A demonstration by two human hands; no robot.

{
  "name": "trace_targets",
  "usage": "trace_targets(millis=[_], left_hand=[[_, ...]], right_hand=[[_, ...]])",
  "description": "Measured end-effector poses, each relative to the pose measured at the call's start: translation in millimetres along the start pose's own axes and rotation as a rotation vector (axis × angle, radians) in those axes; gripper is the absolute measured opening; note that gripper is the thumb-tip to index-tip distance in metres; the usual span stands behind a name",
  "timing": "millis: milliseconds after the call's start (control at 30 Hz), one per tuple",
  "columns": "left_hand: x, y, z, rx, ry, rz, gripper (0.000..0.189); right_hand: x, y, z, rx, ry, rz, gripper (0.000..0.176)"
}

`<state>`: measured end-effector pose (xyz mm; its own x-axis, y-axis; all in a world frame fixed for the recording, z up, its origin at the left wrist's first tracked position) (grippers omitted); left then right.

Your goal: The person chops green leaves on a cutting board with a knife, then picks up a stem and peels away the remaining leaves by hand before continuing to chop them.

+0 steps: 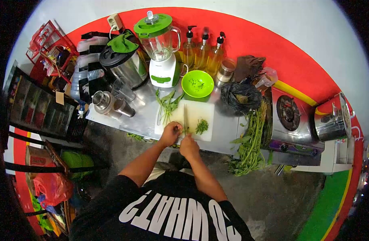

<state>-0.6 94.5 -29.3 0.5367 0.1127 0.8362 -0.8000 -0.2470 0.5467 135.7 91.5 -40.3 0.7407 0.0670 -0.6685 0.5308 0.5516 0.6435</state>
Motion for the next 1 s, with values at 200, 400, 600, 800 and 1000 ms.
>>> trace_targets(millis=[200, 400, 600, 800, 1000], left_hand=[[2.9, -1.7, -0.3, -0.020, -0.027, -0.035, 0.017], [1.8, 3.3, 1.5, 0.045, -0.034, 0.022, 0.015], [-3.5, -2.1, -0.7, 0.060, 0.001, 0.018, 0.015], [7.2, 4.2, 1.8, 0.077, -0.046, -0.026, 0.014], [-1.2, 5.0, 3.3, 0.069, 0.032, -0.034, 0.021]], right_hand=[[-12.8, 2.0, 20.6, 0.013, -0.103, 0.041, 0.041], [-18.1, 7.8, 6.1, -0.025, -0.074, 0.082, 0.040], [-14.0, 1.6, 24.0, -0.028, -0.108, 0.040, 0.042], [-22.6, 1.1, 7.8, -0.002, -0.072, 0.059, 0.054], [-14.1, -4.2, 17.1, -0.047, -0.104, 0.015, 0.051]])
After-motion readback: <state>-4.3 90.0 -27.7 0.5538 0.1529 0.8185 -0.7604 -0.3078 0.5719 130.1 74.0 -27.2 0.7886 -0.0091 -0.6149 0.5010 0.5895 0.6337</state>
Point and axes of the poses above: each hand's wrist, its own z-axis away from the middle knuckle, its own y-axis out of the back of the hand, x = y × z, the point moved 10 cm from there along -z, towards the middle knuckle, and after that the axes turned 10 degrees about -z, right-handed, at the moved point
